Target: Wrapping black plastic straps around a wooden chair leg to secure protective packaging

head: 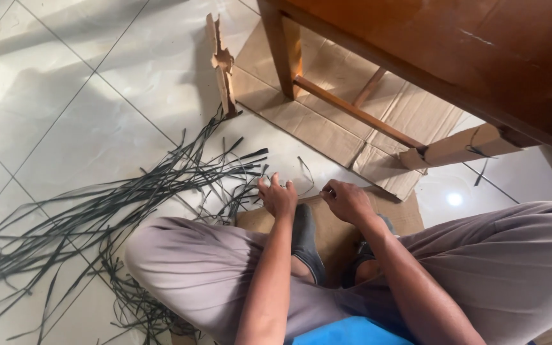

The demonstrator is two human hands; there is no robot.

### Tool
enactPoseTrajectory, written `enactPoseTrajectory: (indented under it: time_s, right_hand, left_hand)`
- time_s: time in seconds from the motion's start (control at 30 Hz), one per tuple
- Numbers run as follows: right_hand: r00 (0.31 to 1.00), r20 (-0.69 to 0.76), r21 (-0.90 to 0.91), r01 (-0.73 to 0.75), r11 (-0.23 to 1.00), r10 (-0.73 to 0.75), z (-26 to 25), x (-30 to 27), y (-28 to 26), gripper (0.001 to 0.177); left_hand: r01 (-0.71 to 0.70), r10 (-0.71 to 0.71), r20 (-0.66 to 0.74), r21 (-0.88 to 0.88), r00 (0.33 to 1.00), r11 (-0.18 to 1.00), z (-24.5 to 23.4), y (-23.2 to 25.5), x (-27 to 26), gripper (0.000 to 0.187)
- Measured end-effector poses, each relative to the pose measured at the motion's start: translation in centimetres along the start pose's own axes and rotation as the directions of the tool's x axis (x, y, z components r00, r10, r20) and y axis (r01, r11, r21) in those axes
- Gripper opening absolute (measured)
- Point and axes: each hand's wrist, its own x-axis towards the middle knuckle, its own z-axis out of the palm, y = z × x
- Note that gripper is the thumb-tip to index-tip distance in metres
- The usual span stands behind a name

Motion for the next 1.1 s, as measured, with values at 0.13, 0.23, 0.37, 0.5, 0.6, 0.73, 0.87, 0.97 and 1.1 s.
enactPoseTrajectory:
  time_s: [0.13,0.23,0.37,0.5,0.6,0.73,0.87,0.97,1.1]
  right_hand:
    - [1.0,0.001,-0.027,-0.006,1.0,0.006,0.1,-0.2,-0.6,0.03]
    - [1.0,-0.023,-0.012,-0.01,1.0,0.01,0.1,-0.6,-0.5,0.028]
    - [0.998,-0.045,0.005,-0.033,0.999,0.033,0.2,-0.1,0.5,0.027]
    - [0.987,-0.159,0.058,-0.022,0.998,0.031,-0.1,0.3,1.6,0.026]
    - [0.967,-0.248,0.12,-0.033,0.992,0.063,0.7,1.6,3.8,0.027]
    - [0.929,-0.338,0.369,-0.013,0.929,0.147,-0.3,1.6,3.5,0.028]
    - [0.861,-0.355,0.845,0.13,0.519,0.364,-2.3,0.1,3.1,0.031]
    - [0.835,-0.384,0.894,0.23,0.385,0.394,-2.9,-0.4,4.7,0.028]
    - [0.794,-0.426,0.884,0.262,0.389,0.434,-4.1,-1.3,7.0,0.022]
  left_hand:
    - [0.048,-0.049,-0.043,-0.023,0.998,0.999,1.6,-1.4,1.4,0.065]
    - [0.05,-0.051,-0.042,-0.015,0.998,0.999,3.1,-1.7,1.8,0.075]
    - [-0.179,0.168,-0.193,-0.042,0.967,0.983,1.5,1.9,-0.4,0.07]
    - [-0.478,0.444,-0.239,-0.106,0.864,0.872,-1.6,6.3,-3.9,0.063]
    - [-0.596,0.581,-0.136,-0.135,0.802,0.791,-2.6,8.0,-6.5,0.059]
    - [-0.673,0.681,-0.022,-0.175,0.732,0.719,-1.1,8.2,-8.9,0.055]
    - [-0.89,0.879,-0.143,-0.039,0.454,0.454,0.2,8.5,-11.0,0.044]
    - [-0.924,0.92,-0.097,-0.073,0.38,0.375,-1.1,9.6,-13.1,0.039]
    - [-0.926,0.94,-0.034,-0.186,0.34,0.328,0.9,10.0,-14.7,0.03]
